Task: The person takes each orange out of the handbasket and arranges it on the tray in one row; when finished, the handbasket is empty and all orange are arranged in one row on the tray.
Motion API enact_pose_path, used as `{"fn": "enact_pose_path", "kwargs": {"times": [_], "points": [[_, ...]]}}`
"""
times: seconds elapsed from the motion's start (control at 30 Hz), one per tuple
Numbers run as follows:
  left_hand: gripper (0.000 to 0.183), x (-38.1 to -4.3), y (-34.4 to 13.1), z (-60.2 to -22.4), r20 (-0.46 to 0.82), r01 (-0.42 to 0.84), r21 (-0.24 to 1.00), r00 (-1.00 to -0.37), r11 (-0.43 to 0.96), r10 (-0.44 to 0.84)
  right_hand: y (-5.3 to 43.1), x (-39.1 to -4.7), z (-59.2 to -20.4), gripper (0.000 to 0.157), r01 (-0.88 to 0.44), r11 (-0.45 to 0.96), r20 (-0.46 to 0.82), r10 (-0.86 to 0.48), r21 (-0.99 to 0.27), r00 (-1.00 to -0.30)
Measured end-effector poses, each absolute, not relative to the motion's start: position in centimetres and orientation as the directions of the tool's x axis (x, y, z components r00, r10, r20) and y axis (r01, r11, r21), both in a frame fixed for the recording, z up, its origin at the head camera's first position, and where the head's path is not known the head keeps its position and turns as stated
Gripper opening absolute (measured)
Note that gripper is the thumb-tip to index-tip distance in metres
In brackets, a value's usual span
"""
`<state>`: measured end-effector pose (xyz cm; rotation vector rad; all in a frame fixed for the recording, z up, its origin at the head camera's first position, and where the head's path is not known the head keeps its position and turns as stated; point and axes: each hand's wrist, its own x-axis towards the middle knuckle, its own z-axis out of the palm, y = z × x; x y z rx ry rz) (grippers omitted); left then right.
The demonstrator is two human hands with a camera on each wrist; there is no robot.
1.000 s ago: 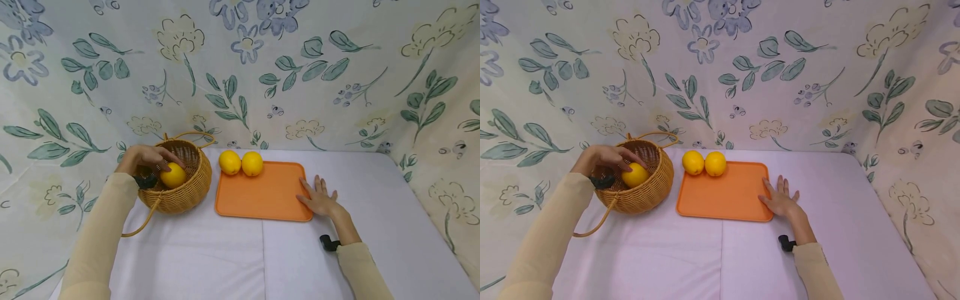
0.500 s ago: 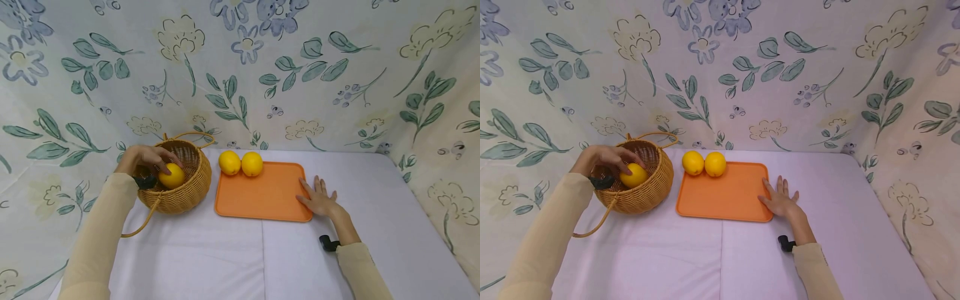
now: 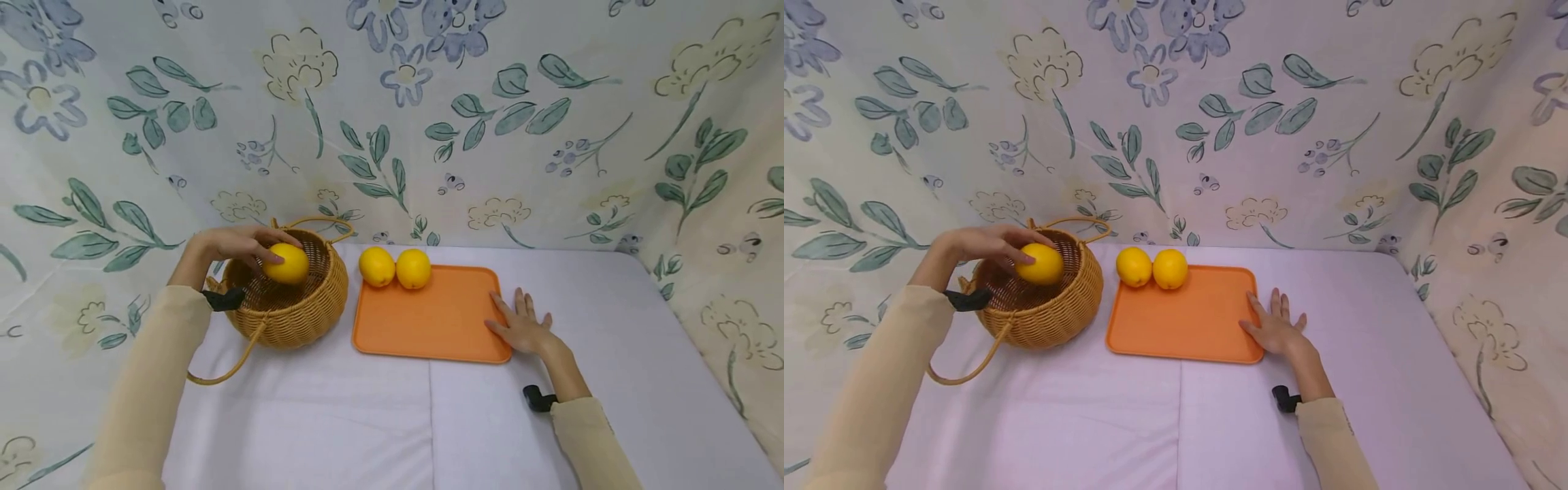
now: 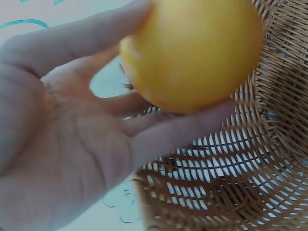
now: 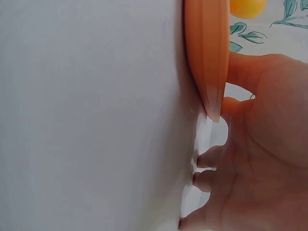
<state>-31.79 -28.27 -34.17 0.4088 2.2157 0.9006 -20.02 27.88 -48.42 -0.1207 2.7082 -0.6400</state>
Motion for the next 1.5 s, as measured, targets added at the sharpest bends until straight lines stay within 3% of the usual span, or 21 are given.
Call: {"fn": "enact_pose_path", "kwargs": {"times": [0.4,0.73,1.03,1.5], "points": [[0.058,-30.9,-26.5,-32.0,-0.271,0.017,0.821,-0.869,0.571,0.414,28.0,-20.1,-48.3,0.077,-0.002,0.896,-0.324,-0.163,-0.444,-0.932],[0.057,-28.6,-22.2,-31.2,-0.126,0.024,0.873,-0.954,0.487,0.274,28.1,-20.1,-48.4,0.077,0.000,0.894,-0.318,-0.159,-0.448,-0.935],[0.053,-27.0,-16.0,-32.4,0.035,0.150,0.915,-0.954,0.374,0.297,28.1,-20.2,-48.5,0.077,0.001,0.898,-0.325,-0.158,-0.440,-0.932],[0.054,-25.6,-3.7,-39.0,0.258,0.327,0.835,-0.943,0.441,0.211,28.1,-20.2,-48.6,0.077,-0.002,0.895,-0.313,-0.159,-0.446,-0.936]]}}
